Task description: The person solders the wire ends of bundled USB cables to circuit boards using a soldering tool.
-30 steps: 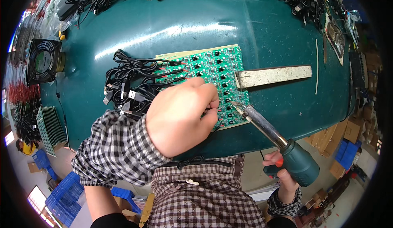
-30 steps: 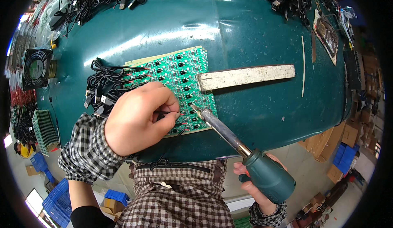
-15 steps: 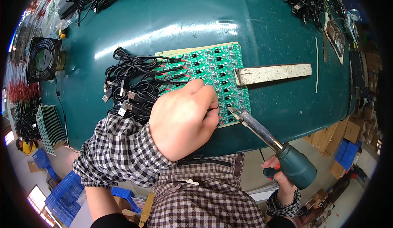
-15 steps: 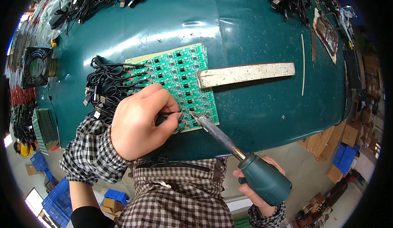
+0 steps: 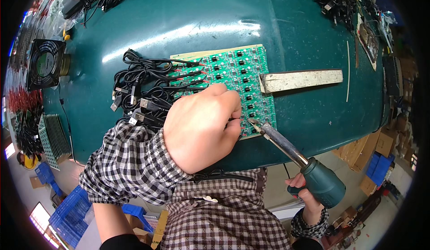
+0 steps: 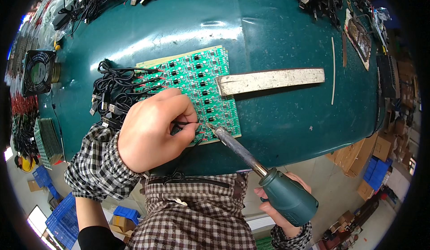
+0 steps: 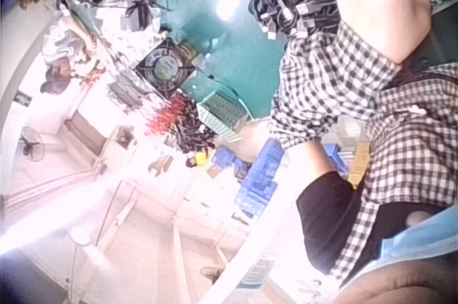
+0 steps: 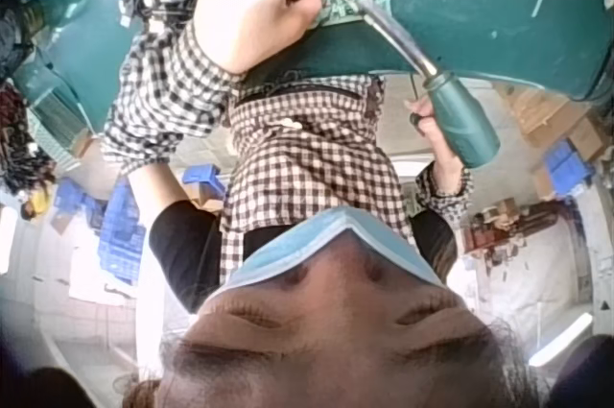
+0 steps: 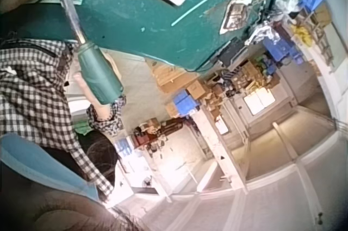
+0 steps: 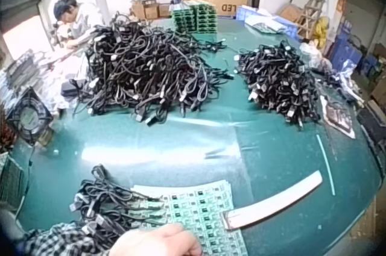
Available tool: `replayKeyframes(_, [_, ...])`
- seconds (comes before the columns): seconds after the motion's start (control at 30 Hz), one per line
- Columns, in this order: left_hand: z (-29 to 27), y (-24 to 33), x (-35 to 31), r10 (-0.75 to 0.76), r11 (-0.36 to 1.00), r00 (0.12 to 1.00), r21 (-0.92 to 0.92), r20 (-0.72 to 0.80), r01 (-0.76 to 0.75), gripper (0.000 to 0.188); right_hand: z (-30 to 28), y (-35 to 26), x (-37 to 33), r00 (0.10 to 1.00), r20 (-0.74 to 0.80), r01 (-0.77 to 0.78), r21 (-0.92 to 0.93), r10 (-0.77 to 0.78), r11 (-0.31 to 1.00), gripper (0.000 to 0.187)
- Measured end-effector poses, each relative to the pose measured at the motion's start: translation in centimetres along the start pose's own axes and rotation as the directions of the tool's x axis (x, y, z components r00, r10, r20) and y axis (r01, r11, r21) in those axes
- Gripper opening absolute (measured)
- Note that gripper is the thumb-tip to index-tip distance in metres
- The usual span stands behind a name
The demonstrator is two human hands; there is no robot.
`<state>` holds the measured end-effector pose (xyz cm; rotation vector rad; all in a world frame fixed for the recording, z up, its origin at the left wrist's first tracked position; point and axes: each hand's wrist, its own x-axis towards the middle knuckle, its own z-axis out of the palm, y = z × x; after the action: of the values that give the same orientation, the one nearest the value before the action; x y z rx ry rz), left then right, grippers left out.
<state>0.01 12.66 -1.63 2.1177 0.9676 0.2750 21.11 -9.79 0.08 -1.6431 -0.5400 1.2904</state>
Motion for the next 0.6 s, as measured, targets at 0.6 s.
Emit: replayKeyframes(0.6, [0.07, 0.19, 0.09, -0.002, 1.000, 1.000, 0.017, 0.004, 0.002, 0.011, -0.07, 0.12, -0.12, 0.999, 0.015, -0.037, 0.017, 0.037, 0.999, 0.057])
